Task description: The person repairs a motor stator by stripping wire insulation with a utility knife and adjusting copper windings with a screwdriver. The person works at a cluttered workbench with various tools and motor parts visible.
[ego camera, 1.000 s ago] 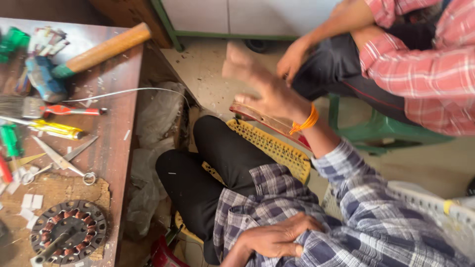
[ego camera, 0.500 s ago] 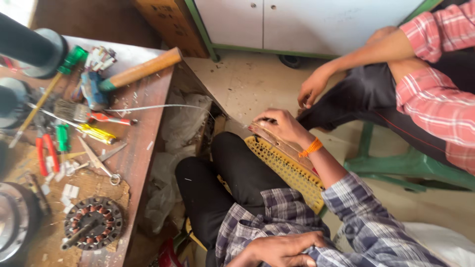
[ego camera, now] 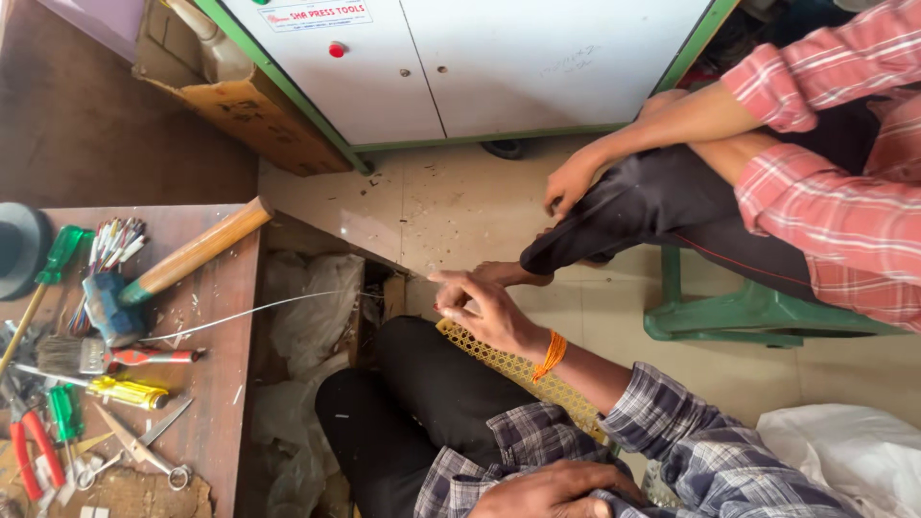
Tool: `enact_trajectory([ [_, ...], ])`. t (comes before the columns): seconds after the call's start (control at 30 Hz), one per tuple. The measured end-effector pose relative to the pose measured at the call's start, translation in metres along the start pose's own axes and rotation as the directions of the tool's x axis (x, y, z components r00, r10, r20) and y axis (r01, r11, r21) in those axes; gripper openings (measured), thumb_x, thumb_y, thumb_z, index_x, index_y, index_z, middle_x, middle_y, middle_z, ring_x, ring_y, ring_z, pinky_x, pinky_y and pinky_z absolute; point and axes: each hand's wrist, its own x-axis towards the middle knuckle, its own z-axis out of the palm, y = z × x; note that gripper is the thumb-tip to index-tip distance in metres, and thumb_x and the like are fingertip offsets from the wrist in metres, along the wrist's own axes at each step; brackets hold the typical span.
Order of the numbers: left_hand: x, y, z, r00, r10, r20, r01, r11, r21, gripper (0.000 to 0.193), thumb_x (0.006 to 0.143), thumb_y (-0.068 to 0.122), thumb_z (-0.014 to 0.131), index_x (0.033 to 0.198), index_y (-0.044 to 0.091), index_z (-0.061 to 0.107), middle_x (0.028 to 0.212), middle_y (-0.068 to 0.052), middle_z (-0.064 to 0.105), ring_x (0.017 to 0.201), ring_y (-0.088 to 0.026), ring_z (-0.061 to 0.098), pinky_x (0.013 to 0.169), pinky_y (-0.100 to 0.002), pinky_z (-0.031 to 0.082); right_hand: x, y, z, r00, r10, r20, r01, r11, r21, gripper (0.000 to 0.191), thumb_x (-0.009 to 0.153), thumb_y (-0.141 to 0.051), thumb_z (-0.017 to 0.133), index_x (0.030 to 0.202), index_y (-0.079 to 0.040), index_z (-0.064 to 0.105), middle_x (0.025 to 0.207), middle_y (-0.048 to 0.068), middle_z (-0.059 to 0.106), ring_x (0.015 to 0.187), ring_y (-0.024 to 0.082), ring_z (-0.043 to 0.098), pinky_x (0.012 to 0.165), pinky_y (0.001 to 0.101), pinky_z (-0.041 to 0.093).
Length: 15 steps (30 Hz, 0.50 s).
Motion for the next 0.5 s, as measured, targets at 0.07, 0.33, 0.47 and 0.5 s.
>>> enact_trajectory([
  [0.07, -0.009, 0.009, 0.002, 0.996, 0.008, -0.088, 0.002, 0.993, 0.115, 0.064, 0.115, 0.056, 0.037, 0.133, 0.000, 0.062, 0.124, -0.021, 0.067, 0.121, -0.036, 0.064, 0.108, -0.046, 0.050, -0.002, -0.002, -0.002, 0.994, -0.068, 0.085, 0.067, 0.998, 0.016, 0.013, 0.089, -0.010, 0.077, 0.098, -0.002, 0.070, 0.097, 0.013, 0.079, 0.089, 0.019, 0.078, 0.098, 0.0341, 0.062],
  [0.33, -0.082, 0.048, -0.007, 0.835, 0.365, -0.412, 0.030, 0.717, 0.696, 0.039, 0.109, 0.045, 0.057, 0.114, 0.008, 0.069, 0.096, -0.011, 0.065, 0.095, -0.032, 0.066, 0.084, -0.043, 0.055, -0.006, -0.013, 0.001, 0.995, -0.018, -0.101, 0.031, 0.991, 0.127, 0.037, 0.100, -0.020, 0.060, 0.067, -0.003, 0.053, 0.060, 0.001, 0.060, 0.054, 0.006, 0.056, 0.052, 0.0225, 0.045],
  [0.47, -0.154, 0.090, 0.011, 0.551, 0.621, -0.558, 0.259, 0.508, 0.821, 0.020, 0.100, 0.029, 0.074, 0.106, 0.009, 0.074, 0.078, -0.004, 0.060, 0.072, -0.024, 0.059, 0.065, -0.038, 0.048, -0.012, -0.012, 0.010, 0.973, 0.119, -0.198, -0.139, 0.986, -0.088, 0.026, 0.104, -0.016, 0.062, 0.087, 0.002, 0.066, 0.068, -0.001, 0.057, 0.063, 0.006, 0.051, 0.057, 0.0240, 0.041],
  [0.5, -0.172, 0.105, 0.021, 0.467, 0.692, -0.550, 0.327, 0.443, 0.835, 0.016, 0.098, 0.025, 0.077, 0.102, 0.009, 0.075, 0.076, -0.003, 0.059, 0.069, -0.023, 0.058, 0.063, -0.037, 0.045, -0.011, -0.010, 0.011, 0.943, 0.259, -0.208, -0.279, 0.957, -0.075, 0.027, 0.105, -0.016, 0.063, 0.086, 0.002, 0.066, 0.066, -0.001, 0.057, 0.058, 0.006, 0.051, 0.053, 0.0239, 0.041],
])
